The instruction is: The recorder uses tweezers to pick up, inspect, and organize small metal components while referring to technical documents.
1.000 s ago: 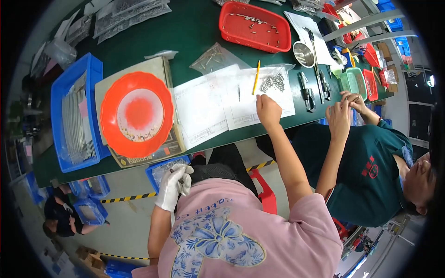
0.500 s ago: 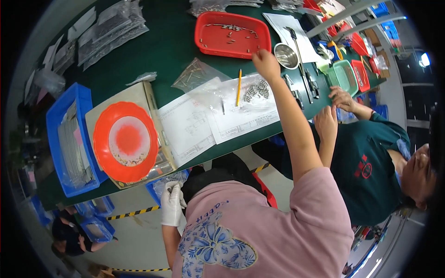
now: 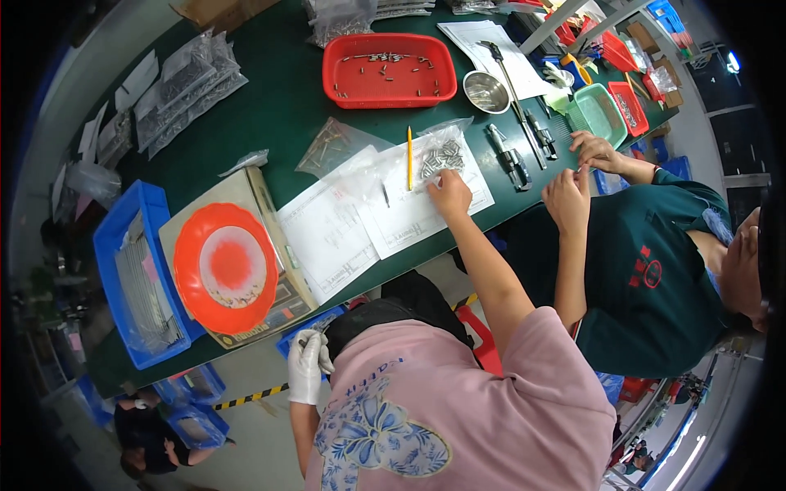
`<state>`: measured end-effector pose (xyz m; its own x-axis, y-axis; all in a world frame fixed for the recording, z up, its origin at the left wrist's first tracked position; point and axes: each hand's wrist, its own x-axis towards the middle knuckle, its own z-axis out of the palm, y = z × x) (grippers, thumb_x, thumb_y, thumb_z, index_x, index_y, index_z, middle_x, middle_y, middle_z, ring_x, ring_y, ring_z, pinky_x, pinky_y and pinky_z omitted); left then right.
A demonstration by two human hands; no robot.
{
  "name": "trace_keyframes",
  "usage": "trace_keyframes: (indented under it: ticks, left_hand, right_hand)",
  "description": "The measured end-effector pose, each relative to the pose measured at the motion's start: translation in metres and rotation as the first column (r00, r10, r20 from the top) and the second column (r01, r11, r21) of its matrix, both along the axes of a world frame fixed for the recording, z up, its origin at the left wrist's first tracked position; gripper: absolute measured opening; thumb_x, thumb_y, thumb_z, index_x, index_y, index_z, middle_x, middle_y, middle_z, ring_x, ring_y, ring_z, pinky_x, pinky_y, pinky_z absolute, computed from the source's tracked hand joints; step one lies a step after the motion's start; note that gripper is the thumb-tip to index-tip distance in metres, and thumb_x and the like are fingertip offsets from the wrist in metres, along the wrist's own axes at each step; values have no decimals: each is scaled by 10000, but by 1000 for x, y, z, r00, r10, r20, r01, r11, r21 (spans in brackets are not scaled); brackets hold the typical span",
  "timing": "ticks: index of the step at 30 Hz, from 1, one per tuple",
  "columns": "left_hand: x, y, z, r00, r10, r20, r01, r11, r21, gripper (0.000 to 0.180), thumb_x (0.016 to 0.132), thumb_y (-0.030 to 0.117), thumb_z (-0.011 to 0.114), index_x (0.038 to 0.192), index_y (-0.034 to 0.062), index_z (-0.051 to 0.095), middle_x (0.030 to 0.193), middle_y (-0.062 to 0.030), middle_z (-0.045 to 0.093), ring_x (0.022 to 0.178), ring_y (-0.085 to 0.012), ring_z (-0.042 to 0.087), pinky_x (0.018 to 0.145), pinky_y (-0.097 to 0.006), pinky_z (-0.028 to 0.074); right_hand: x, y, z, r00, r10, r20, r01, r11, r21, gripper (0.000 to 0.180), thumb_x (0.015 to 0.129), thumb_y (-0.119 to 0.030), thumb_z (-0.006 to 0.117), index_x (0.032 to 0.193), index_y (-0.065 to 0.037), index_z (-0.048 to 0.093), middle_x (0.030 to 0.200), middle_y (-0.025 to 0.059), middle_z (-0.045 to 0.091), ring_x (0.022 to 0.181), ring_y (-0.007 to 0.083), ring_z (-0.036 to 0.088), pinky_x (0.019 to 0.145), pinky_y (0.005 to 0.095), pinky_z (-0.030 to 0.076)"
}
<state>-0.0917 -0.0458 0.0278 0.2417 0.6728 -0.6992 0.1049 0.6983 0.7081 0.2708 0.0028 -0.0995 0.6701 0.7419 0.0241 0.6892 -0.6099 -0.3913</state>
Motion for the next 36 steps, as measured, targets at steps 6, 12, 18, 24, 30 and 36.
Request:
trace_keyframes:
  ticks: [6, 12, 18, 24, 30, 36]
  left_hand:
    - [2, -1, 6, 1000, 5, -20, -5, 1000, 6, 169, 864, 184, 401, 771, 54, 455, 507, 1, 421, 366, -64, 368, 341, -175, 315]
    - [2, 2, 3, 999, -36, -34, 36, 999, -12, 188, 841, 210, 416, 766, 42, 454, 507, -15, 424, 370, -91, 390, 347, -198, 341]
    - [-1, 8, -1, 998, -66, -3, 66, 997, 44, 192, 838, 216, 424, 769, 40, 455, 507, -18, 425, 369, -96, 392, 355, -202, 348]
    - [-4, 11, 4, 997, -61, 40, 60, 998, 30, 164, 833, 208, 437, 776, 56, 459, 510, -23, 428, 376, -103, 397, 355, -211, 343]
    - [12, 29, 37, 927, 102, 360, -98, 995, -30, 102, 835, 154, 471, 779, 69, 462, 558, -5, 420, 415, -75, 390, 362, -192, 310]
    - [12, 34, 64, 870, 103, 482, -81, 994, -68, 106, 834, 148, 471, 763, 70, 465, 549, 24, 396, 397, -33, 299, 343, -169, 230]
  right_hand:
    - [-7, 17, 4, 997, 19, -77, -19, 1000, -7, 298, 653, -247, 616, 907, -101, 568, 711, 58, 562, 674, 247, 561, 588, 337, 434]
    - [1, 23, -2, 987, 160, 22, -158, 984, -79, 215, 673, -226, 599, 836, -87, 577, 734, 83, 578, 683, 259, 567, 603, 346, 442]
    - [-1, 16, 3, 958, -103, -266, 90, 994, -61, 167, 640, -200, 610, 733, -68, 566, 749, 100, 592, 723, 255, 572, 621, 348, 446]
    - [-8, 9, 10, 958, -139, -251, 128, 990, -60, 160, 604, -201, 605, 695, -74, 572, 710, 106, 594, 694, 268, 575, 617, 353, 452]
    - [-87, -21, 83, 692, 324, -645, -16, 901, 434, 88, 611, -3, 597, 677, -11, 540, 652, 72, 570, 559, 130, 546, 523, 225, 434]
    - [-168, -36, 180, 469, 846, -254, -442, 474, 761, 142, 589, 44, 600, 712, -16, 560, 676, 72, 587, 576, 141, 557, 543, 219, 440]
